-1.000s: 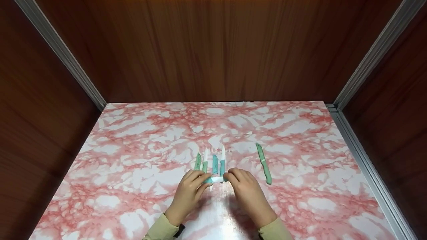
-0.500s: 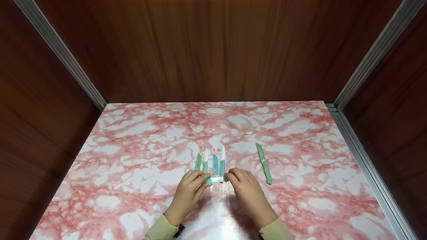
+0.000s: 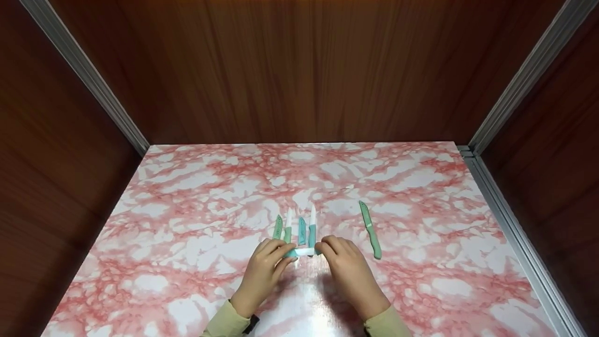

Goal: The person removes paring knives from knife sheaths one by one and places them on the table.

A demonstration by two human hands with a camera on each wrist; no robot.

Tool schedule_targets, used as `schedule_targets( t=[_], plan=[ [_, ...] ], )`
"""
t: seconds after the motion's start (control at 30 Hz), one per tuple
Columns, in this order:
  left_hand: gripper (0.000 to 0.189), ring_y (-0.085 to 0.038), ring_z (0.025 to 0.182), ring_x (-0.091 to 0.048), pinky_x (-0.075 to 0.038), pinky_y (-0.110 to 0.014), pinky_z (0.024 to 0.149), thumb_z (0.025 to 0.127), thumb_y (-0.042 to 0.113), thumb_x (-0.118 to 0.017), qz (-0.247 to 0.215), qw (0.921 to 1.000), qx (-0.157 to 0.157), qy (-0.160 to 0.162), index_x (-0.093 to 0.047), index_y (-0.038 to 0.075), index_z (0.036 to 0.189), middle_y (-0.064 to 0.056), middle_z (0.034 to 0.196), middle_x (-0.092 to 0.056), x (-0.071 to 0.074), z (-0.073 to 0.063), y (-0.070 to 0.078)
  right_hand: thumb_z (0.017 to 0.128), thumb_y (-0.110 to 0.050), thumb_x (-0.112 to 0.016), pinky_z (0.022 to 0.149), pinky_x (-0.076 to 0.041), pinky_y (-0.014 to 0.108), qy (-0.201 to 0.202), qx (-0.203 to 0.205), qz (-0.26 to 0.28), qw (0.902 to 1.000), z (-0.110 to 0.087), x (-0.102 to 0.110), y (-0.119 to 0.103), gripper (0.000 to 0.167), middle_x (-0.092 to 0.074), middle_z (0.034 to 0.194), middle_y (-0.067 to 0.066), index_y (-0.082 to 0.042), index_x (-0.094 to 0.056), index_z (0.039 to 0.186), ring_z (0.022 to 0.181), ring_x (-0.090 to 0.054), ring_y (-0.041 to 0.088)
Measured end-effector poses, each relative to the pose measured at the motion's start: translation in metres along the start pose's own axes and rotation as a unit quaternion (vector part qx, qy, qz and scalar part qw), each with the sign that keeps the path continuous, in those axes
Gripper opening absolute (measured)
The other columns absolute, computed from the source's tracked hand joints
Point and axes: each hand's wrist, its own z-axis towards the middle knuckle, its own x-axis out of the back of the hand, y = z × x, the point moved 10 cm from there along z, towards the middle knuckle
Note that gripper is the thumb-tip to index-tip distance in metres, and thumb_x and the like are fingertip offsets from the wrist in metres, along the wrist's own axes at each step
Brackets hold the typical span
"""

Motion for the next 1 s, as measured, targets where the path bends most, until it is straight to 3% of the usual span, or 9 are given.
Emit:
schedule_targets(
  t=[0.43,1.0],
  plan=[
    [0.025,-0.012,0.085,-0.053,-0.044,-0.024,0.079,0.087,0.025,-0.068,-0.003,1.0000,-0.003,0.003,-0.071,0.011,0.107,0.002,0.097,-0.059,0.0014,0.0014,0.0006,0.077,0.009,-0.074,0.086,-0.049,0.030,-0.016,-0.012,-0.004,0.9998,-0.0009,-0.0006,0.0032,0.041,-0.056,0.112,-0.003,-0.014,-0.063,0.109,0.098,-0.057,0.016],
    [0.025,-0.013,0.088,-0.054,-0.045,-0.022,0.080,0.088,0.024,-0.068,-0.012,0.9999,0.006,0.006,-0.071,0.010,0.108,0.002,0.097,-0.059,0.0047,-0.0007,-0.0064,0.078,0.008,-0.073,0.086,-0.048,0.034,-0.004,-0.011,-0.011,0.9999,-0.0030,0.0045,0.0090,0.036,-0.057,0.109,0.000,-0.012,-0.063,0.106,0.096,-0.058,0.019]
  ],
)
